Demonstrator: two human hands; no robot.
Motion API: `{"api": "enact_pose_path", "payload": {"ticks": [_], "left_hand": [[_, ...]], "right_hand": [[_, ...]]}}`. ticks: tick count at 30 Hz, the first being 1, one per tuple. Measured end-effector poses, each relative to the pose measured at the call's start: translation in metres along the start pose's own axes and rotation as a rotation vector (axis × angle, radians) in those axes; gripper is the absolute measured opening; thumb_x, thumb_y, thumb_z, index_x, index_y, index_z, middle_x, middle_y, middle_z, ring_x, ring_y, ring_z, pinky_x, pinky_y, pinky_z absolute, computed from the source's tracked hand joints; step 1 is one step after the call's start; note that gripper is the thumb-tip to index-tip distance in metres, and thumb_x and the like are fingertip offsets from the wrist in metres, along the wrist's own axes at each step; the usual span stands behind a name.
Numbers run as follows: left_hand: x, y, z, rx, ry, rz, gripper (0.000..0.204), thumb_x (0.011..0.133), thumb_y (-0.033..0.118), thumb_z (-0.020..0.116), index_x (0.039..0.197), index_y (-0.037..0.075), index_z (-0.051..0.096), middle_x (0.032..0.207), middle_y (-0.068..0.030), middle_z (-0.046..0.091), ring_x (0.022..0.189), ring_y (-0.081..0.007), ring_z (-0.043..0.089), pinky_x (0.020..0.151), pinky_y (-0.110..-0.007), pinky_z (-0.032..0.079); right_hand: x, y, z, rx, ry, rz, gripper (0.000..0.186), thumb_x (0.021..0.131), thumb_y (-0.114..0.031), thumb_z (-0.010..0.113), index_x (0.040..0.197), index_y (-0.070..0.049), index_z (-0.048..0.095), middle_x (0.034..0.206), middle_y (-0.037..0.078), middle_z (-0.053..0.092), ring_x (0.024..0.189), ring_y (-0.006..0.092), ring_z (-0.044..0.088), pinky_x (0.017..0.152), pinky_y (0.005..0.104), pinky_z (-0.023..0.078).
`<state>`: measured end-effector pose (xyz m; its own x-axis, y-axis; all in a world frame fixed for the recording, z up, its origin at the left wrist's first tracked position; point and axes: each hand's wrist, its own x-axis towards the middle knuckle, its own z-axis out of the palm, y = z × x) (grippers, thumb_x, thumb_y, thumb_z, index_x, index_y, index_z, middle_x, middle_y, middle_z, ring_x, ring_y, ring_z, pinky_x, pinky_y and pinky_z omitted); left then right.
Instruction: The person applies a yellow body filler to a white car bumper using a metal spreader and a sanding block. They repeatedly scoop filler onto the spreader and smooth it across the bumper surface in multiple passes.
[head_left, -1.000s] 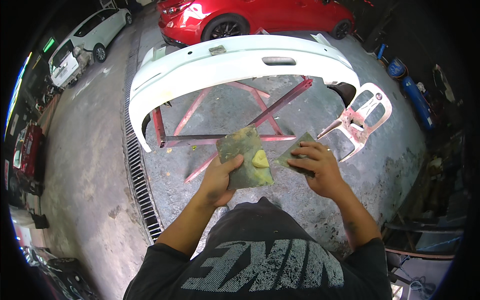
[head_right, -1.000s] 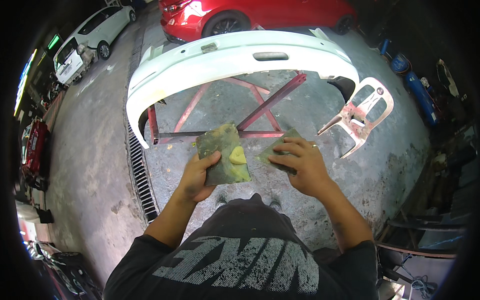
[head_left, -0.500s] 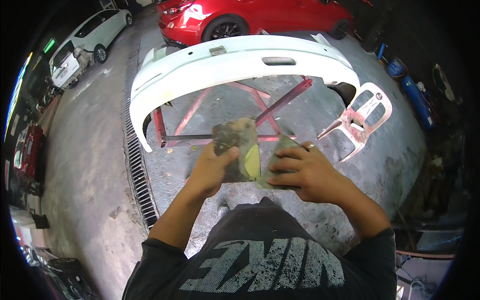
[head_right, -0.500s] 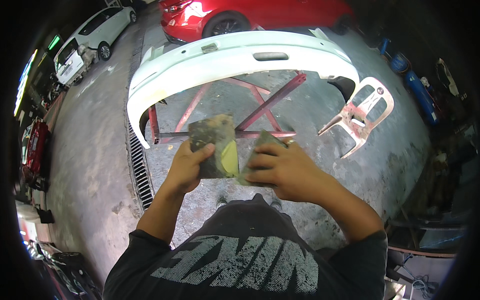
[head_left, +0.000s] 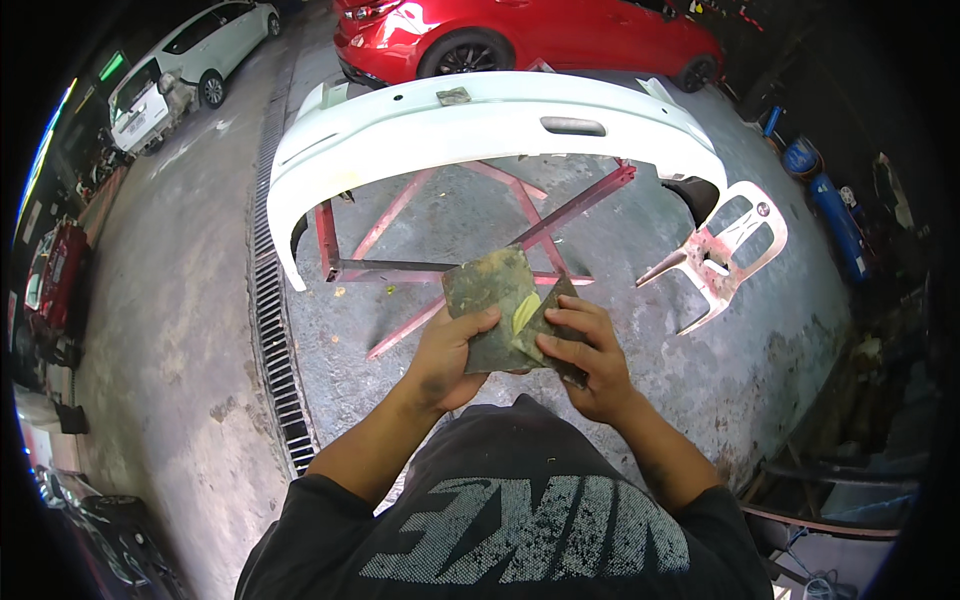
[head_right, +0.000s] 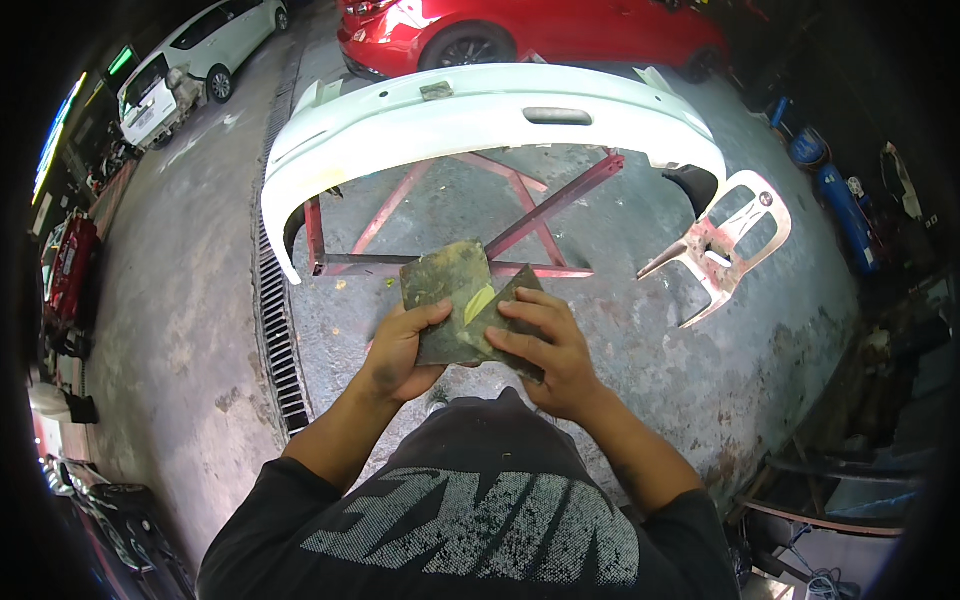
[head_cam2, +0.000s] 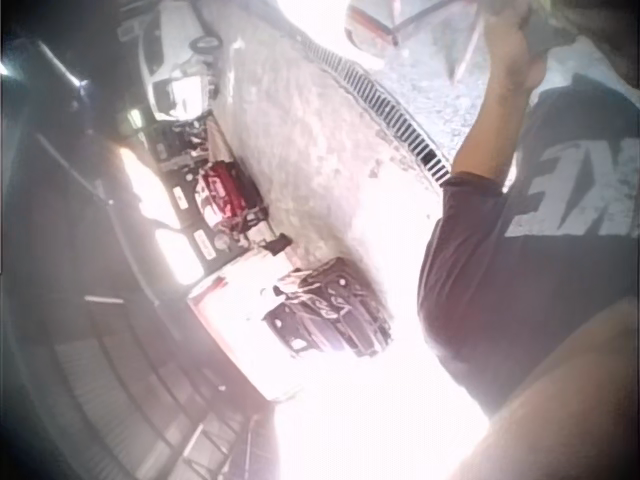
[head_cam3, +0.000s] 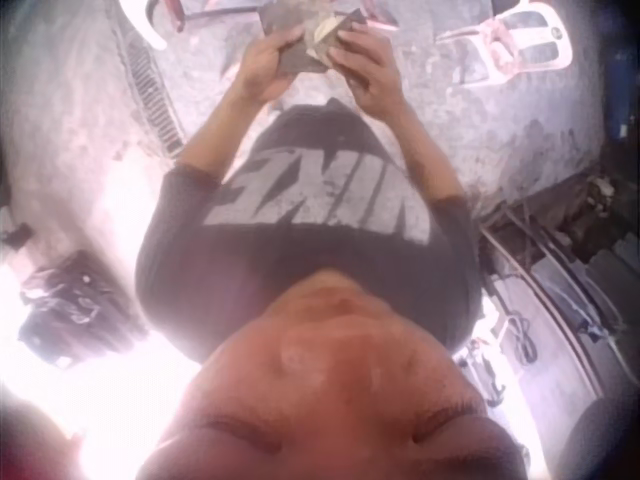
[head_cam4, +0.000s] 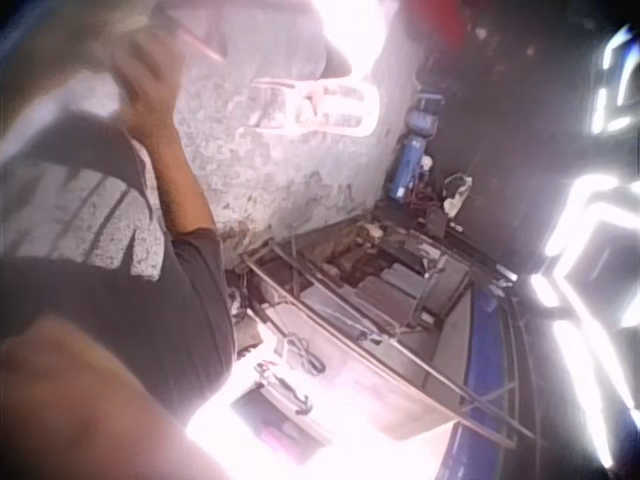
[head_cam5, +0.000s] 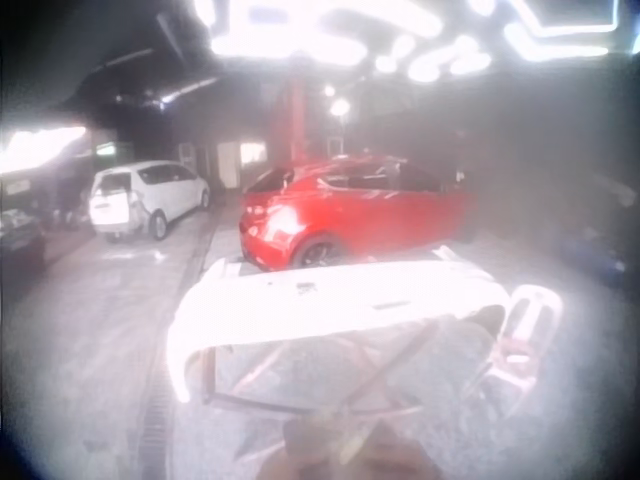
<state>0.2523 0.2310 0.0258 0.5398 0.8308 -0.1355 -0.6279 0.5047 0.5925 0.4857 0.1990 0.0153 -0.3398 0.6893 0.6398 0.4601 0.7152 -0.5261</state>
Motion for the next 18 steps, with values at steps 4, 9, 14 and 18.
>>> {"api": "enact_pose_path", "payload": {"ticks": [4, 9, 14, 18], "left_hand": [[-0.006, 0.007, 0.004, 0.011, -0.003, 0.039, 0.046, 0.104, 0.011, 0.059, 0.148, 0.003, 0.048, 0.136, -0.0135, 0.063, 0.121, -0.0271, 0.066, 0.102, -0.046, 0.057], [-0.004, 0.017, 0.005, 0.503, 0.02, 0.066, 0.043, 0.106, 0.015, 0.06, 0.145, 0.0, 0.052, 0.135, -0.0108, 0.064, 0.119, -0.0187, 0.063, 0.105, -0.038, 0.051], [0.012, 0.019, 0.01, 0.835, -0.016, 0.148, 0.039, 0.108, 0.018, 0.057, 0.141, -0.004, 0.055, 0.127, -0.0088, 0.067, 0.111, -0.0166, 0.066, 0.098, -0.036, 0.055], [0.016, 0.01, -0.001, 0.755, 0.029, 0.153, 0.038, 0.108, 0.017, 0.057, 0.14, -0.004, 0.056, 0.129, -0.0099, 0.067, 0.111, -0.0172, 0.066, 0.099, -0.035, 0.054]], "right_hand": [[-0.006, 0.026, -0.041, -0.287, -0.182, 0.003, 0.039, 0.079, -0.002, 0.08, 0.115, -0.019, 0.08, 0.128, 0.004, 0.07, 0.125, 0.0327, 0.063, 0.102, 0.046, 0.05], [0.039, 0.004, -0.077, -0.353, -0.195, -0.02, 0.038, 0.081, -0.005, 0.077, 0.115, -0.022, 0.078, 0.125, 0.0, 0.072, 0.122, 0.0299, 0.065, 0.09, 0.0442, 0.051], [0.063, -0.02, -0.063, -0.488, -0.429, -0.094, 0.04, 0.074, -0.012, 0.075, 0.112, -0.026, 0.078, 0.123, -0.004, 0.066, 0.125, 0.0232, 0.058, 0.088, 0.0456, 0.046], [0.047, -0.023, -0.053, -0.403, -0.522, -0.023, 0.036, 0.08, -0.013, 0.077, 0.114, -0.024, 0.079, 0.122, -0.004, 0.069, 0.124, 0.0229, 0.061, 0.094, 0.0462, 0.044]]}}
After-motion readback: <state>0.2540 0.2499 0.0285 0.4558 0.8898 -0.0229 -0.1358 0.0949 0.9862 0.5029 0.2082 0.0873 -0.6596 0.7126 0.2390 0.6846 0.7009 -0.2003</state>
